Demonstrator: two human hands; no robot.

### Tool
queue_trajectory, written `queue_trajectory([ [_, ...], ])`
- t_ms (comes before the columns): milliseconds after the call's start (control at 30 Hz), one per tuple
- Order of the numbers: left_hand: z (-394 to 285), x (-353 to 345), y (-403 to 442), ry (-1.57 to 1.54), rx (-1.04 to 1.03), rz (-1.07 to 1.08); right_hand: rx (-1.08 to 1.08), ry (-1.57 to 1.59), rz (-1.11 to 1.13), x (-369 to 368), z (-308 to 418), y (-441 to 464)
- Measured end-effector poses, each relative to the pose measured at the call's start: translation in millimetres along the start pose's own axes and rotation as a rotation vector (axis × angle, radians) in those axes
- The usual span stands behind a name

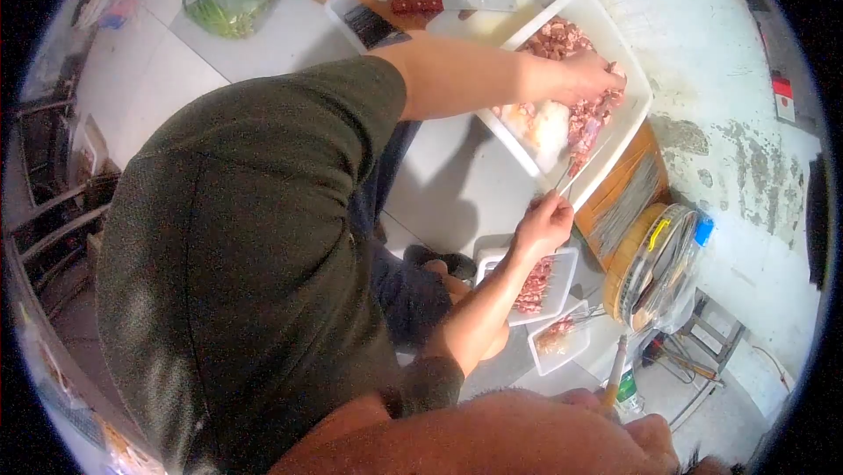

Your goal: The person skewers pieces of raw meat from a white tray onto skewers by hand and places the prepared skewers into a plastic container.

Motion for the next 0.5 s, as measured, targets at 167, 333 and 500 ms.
queue_trajectory([
  [167,12.7,-7.0,6.9,-0.281,0.053,0.136,0.010,0.006,0.005,-0.5,4.5,-1.6],
  [333,16.4,-7.1,12.2,-0.282,0.059,0.127,-0.008,0.050,0.013,-0.4,-0.9,-0.4],
  [500,23.1,-10.5,16.7,-0.400,0.077,0.176,0.011,0.025,0.019,-0.9,-1.2,0.1],
])
Point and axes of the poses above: each hand's wrist, its own y-axis towards the middle knuckle, its own x-axis out of the back of the hand, z = x × y, the point moved 7 cm from there along y, towards the middle knuckle, and after that the axes turned 3 degrees about -x, right-handed, at the moved point
